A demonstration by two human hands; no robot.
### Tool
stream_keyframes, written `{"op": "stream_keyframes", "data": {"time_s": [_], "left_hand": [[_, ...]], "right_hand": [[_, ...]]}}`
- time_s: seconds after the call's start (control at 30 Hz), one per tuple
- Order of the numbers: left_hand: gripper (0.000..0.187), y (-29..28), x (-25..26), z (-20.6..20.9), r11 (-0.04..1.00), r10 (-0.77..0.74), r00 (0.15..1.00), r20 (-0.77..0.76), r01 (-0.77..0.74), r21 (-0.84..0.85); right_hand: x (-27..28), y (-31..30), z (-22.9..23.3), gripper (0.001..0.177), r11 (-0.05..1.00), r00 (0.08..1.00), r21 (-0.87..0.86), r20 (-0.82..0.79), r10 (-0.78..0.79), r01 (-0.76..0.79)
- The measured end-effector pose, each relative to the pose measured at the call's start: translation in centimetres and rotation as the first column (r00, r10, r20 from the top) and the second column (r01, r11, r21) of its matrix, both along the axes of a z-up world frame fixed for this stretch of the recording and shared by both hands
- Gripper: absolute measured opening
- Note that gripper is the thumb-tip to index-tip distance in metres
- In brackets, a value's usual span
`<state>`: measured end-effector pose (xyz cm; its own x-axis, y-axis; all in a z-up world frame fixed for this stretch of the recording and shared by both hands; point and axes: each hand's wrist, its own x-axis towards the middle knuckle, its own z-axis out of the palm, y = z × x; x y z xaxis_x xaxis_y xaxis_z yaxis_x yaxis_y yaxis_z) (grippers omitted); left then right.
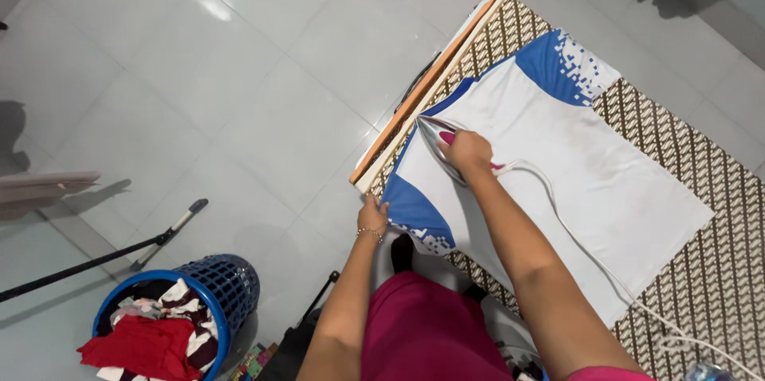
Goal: The person irons a maroon t-shirt, then a white and blue t-shirt, and finally a red t-shirt on an ironing board. They spray water on the shirts before ironing, fold each shirt after ironing, and place them in a stack.
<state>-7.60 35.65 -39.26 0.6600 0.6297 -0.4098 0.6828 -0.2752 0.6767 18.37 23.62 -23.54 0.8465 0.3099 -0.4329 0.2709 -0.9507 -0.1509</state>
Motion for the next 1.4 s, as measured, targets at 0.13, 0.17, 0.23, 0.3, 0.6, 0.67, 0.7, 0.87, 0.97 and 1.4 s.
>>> {"op": "stream_keyframes", "data": {"time_s": [0.13,0.17,0.23,0.3,0.6,0.67,0.7,0.87,0.97,1.4], "left_hand": [[0.03,-0.3,-0.3,0.1,1.0,0.009,1.0,0.02,-0.008,-0.016],[0.029,-0.3,-0.4,0.1,1.0,0.011,1.0,0.017,-0.011,-0.023],[0.029,-0.1,-0.2,0.3,1.0,0.002,1.0,0.015,-0.002,-0.019],[0.029,0.0,-0.2,0.6,1.0,-0.014,1.0,0.009,0.014,0.0],[0.055,3.1,-3.8,0.8,0.854,-0.062,0.996,0.068,0.088,-0.513],[0.042,4.4,-4.5,0.9,0.904,-0.192,0.981,-0.025,0.167,-0.394],[0.039,4.9,-4.9,1.0,0.918,-0.251,0.965,-0.076,0.213,-0.335],[0.012,5.6,-4.8,3.4,0.967,-0.062,0.993,-0.104,0.086,0.242],[0.013,5.1,-2.1,5.9,0.899,-0.06,0.988,0.145,-0.009,0.437],[0.074,2.6,7.8,8.9,0.203,-0.721,0.233,-0.652,0.971,0.123]], "right_hand": [[-4.9,0.5,0.5,0.051,0.995,0.991,0.027,-0.1,-0.092,0.095],[-6.6,0.3,0.7,0.052,0.996,0.99,0.042,-0.118,-0.079,0.085],[-9.4,-0.1,1.1,0.055,0.997,0.99,0.055,-0.138,-0.041,0.049],[-10.9,-0.7,1.5,0.054,0.996,0.993,0.087,-0.118,0.027,-0.017],[-9.2,1.9,0.1,0.046,0.99,0.998,0.136,-0.045,0.05,-0.043],[-9.6,2.0,0.0,0.048,0.99,0.997,0.132,-0.055,0.057,-0.049],[-10.3,1.8,-0.1,0.048,0.991,0.995,0.121,-0.075,0.064,-0.054],[-15.2,-0.9,0.1,0.044,0.964,0.981,0.206,-0.058,0.185,-0.17],[-17.1,-3.2,0.6,0.048,0.972,0.956,0.138,-0.195,0.218,-0.193],[-3.6,-17.6,2.7,0.059,0.998,1.0,-0.065,-0.017,0.001,-0.002]]}}
